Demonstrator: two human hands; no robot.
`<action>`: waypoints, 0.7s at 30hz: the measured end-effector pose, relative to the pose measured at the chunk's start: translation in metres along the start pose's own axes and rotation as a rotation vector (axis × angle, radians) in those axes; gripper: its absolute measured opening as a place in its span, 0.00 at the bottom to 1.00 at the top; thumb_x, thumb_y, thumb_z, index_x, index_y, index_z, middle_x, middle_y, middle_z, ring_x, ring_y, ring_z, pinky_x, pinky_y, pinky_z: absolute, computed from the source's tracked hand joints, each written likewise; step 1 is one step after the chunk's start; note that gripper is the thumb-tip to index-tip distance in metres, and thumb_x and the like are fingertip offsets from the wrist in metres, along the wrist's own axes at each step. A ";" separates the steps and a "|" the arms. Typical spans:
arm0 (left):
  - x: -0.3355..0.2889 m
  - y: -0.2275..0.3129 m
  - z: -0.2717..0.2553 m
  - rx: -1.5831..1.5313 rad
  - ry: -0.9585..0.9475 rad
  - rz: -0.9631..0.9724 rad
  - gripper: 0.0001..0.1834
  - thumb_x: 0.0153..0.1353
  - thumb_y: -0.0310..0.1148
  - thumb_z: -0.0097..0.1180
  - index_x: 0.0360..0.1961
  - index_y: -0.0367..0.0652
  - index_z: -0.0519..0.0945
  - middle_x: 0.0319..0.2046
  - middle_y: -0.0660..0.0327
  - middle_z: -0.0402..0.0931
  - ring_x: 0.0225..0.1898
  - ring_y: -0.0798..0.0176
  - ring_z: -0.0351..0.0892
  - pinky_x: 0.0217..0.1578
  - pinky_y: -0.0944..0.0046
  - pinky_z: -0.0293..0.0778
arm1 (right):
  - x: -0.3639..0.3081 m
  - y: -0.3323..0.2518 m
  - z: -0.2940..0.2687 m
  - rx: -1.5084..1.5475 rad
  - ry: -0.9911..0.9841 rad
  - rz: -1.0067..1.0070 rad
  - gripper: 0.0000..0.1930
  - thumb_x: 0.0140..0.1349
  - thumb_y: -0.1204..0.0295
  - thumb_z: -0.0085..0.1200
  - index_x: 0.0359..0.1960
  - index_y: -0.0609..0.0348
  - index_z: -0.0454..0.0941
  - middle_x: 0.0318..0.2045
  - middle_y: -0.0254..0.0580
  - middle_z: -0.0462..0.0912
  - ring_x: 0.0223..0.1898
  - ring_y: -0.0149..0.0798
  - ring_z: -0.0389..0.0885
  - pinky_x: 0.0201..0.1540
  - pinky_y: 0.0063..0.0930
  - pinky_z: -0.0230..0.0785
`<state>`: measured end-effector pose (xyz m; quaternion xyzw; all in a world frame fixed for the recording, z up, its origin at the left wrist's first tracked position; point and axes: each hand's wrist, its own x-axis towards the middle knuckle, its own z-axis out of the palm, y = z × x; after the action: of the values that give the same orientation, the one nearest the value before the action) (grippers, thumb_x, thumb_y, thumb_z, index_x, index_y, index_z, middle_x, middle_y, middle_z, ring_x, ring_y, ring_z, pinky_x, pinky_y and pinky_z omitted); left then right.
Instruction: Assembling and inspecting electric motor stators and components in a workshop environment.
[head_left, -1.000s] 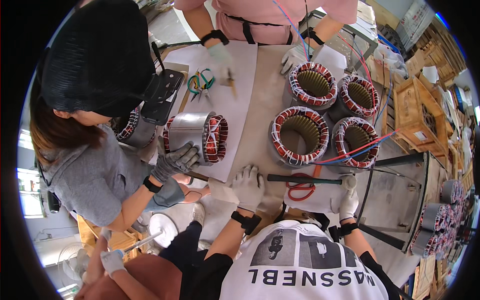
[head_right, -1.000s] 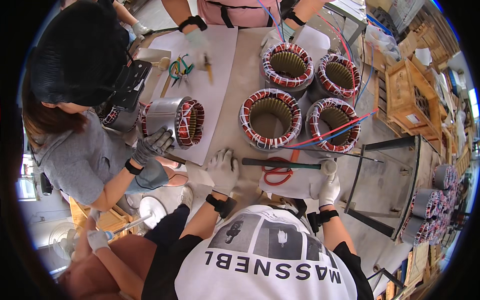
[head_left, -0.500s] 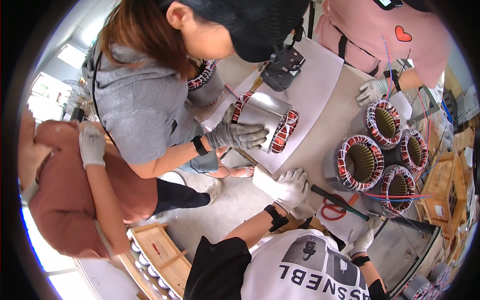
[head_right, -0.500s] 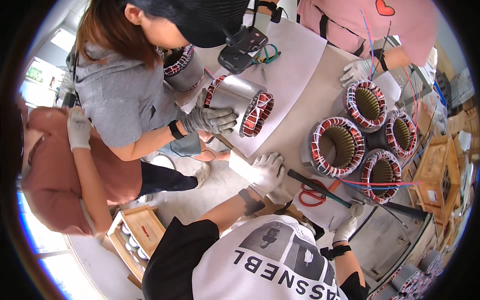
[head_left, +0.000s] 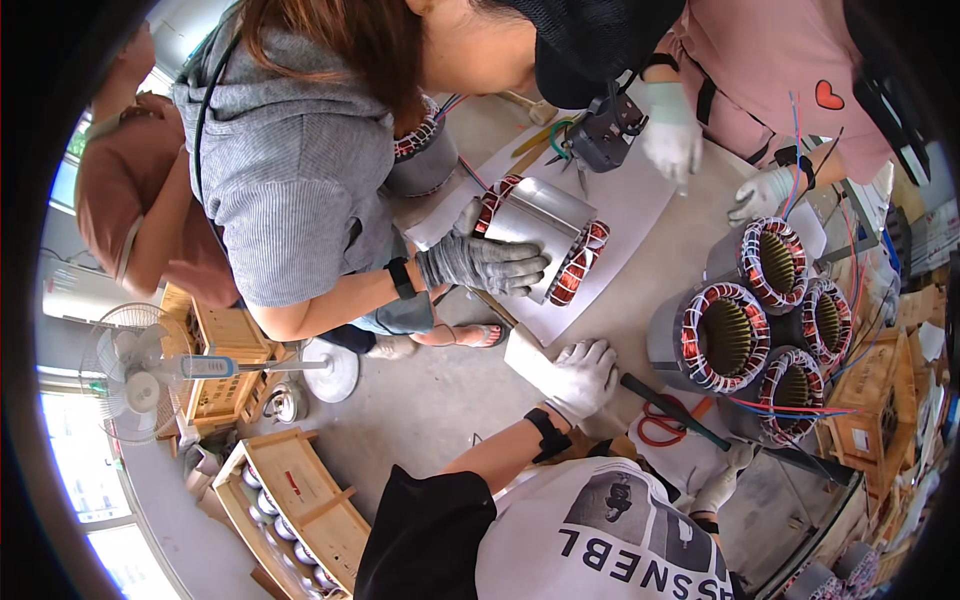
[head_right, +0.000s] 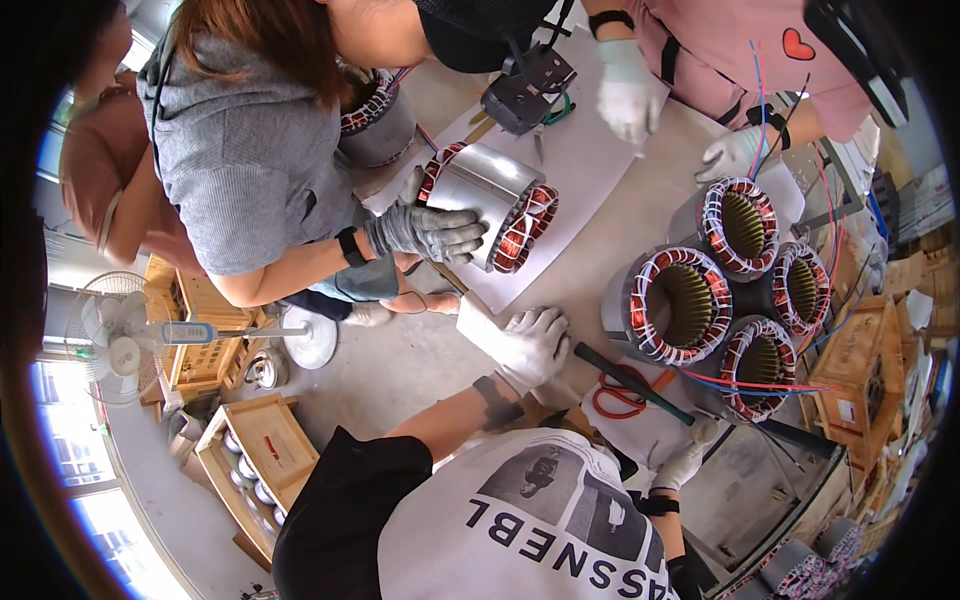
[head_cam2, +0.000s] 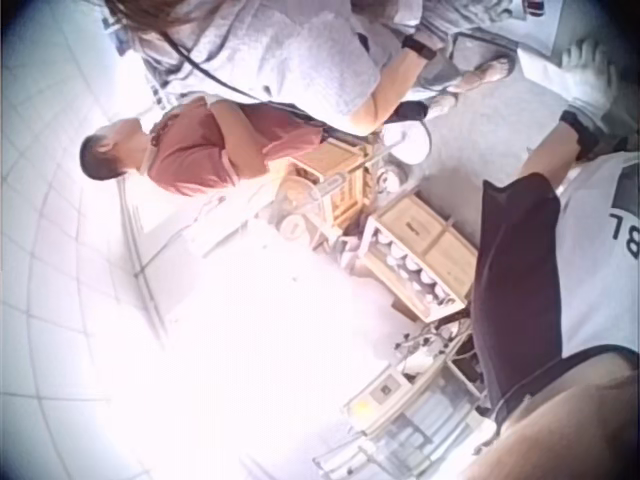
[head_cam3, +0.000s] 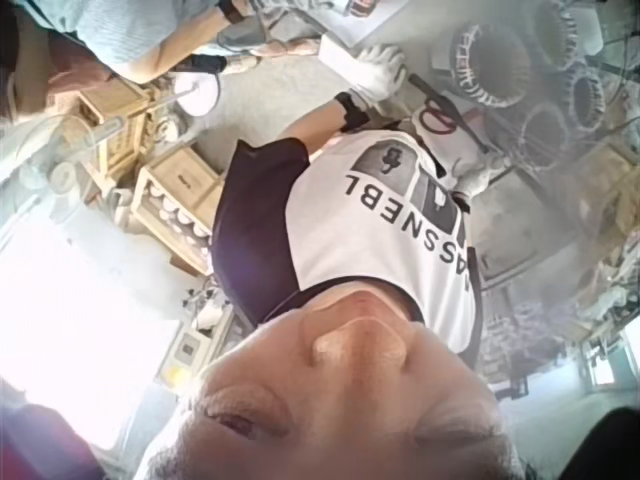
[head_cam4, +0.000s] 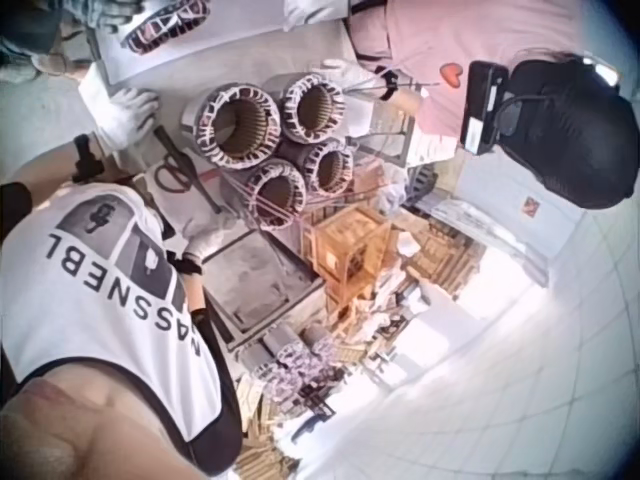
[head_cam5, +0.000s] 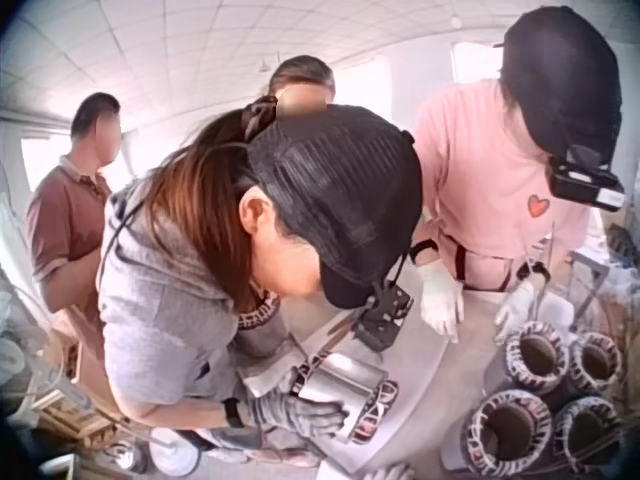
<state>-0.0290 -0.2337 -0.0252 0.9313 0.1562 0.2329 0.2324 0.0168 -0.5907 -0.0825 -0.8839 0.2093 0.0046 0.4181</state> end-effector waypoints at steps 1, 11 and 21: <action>0.000 -0.001 -0.001 0.007 0.002 0.011 0.12 0.44 0.34 0.52 0.32 0.44 0.75 0.37 0.58 0.73 0.39 0.58 0.72 0.37 0.58 0.69 | -0.006 -0.013 -0.001 -0.026 -0.006 0.034 0.32 0.61 0.47 0.30 0.46 0.67 0.69 0.39 0.52 0.76 0.39 0.43 0.72 0.45 0.32 0.61; 0.001 0.000 -0.001 0.013 -0.019 0.023 0.11 0.44 0.35 0.52 0.30 0.44 0.75 0.36 0.58 0.73 0.39 0.57 0.72 0.38 0.57 0.68 | 0.002 0.005 -0.003 -0.150 0.018 -0.066 0.31 0.60 0.46 0.30 0.45 0.62 0.71 0.38 0.57 0.76 0.40 0.53 0.73 0.43 0.38 0.62; 0.000 -0.002 0.002 0.034 -0.086 0.021 0.11 0.46 0.36 0.50 0.32 0.43 0.74 0.38 0.58 0.72 0.41 0.57 0.71 0.40 0.57 0.67 | 0.003 0.006 -0.001 -0.151 0.034 0.020 0.32 0.59 0.45 0.28 0.42 0.63 0.73 0.35 0.57 0.76 0.37 0.54 0.73 0.41 0.39 0.62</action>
<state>-0.0284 -0.2331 -0.0276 0.9459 0.1403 0.1922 0.2205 0.0174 -0.5962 -0.0864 -0.9106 0.2245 0.0093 0.3467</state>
